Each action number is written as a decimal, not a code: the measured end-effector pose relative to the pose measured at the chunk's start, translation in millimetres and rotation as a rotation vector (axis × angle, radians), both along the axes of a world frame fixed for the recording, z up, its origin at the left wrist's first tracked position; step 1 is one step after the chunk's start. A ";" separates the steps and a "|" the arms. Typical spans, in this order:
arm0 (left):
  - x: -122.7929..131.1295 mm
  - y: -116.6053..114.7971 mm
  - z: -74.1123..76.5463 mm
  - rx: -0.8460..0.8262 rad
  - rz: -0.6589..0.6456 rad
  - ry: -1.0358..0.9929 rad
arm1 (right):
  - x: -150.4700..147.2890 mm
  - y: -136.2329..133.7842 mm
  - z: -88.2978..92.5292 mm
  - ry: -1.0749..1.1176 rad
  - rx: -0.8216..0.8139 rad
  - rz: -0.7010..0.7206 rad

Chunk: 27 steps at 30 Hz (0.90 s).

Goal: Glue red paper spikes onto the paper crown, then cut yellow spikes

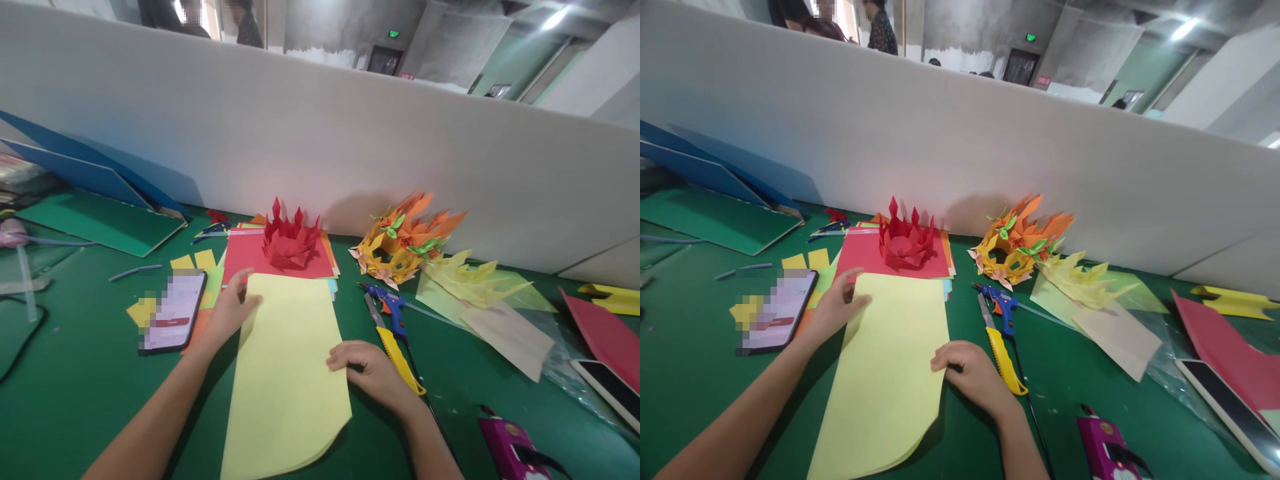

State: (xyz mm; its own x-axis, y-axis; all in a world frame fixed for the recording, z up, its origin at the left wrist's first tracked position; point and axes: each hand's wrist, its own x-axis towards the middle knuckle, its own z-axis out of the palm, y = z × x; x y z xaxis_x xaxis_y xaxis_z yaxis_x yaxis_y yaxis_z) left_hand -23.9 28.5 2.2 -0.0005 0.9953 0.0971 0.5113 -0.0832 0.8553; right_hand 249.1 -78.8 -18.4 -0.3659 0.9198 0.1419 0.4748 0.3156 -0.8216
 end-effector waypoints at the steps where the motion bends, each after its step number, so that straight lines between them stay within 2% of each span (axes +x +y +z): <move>1: 0.1 -0.8 -0.9 0.009 0.006 0.055 | 0.9 -0.1 4.3 -0.037 0.019 0.019; 4: -0.5 -3.4 -1.6 -0.009 0.063 0.162 | 7.2 -2.7 17.1 -0.152 -0.007 0.056; 6: -1.5 -5.1 -1.3 -0.025 0.096 0.249 | 12.4 -5.3 22.5 -0.150 -0.052 0.085; 9: -3.1 -7.2 -1.9 -0.009 0.078 0.360 | 16.3 -6.7 25.3 -0.104 -0.095 0.116; 12: -3.6 -8.6 -4.2 0.051 0.051 0.330 | 13.4 -3.6 25.8 -0.102 -0.132 0.094; 16: -3.8 -10.5 -6.4 0.211 0.061 0.317 | 9.8 1.7 28.3 -0.105 -0.238 0.094; 19: -5.1 -12.8 -5.4 0.307 0.090 0.330 | 12.3 2.8 31.0 0.005 -0.375 0.124; 21: -5.4 -14.8 -3.3 0.328 0.108 0.292 | 13.5 3.8 32.3 0.082 -0.422 0.084; 23: -4.5 -16.7 -0.6 0.287 0.144 0.228 | 12.2 6.2 32.1 0.087 -0.368 -0.037; 25: -2.6 -17.8 1.8 0.190 0.177 0.164 | 8.8 9.8 29.5 0.004 -0.262 -0.159; 27: -1.2 -17.3 2.6 0.096 0.193 0.082 | 4.7 13.8 24.3 -0.091 -0.169 -0.171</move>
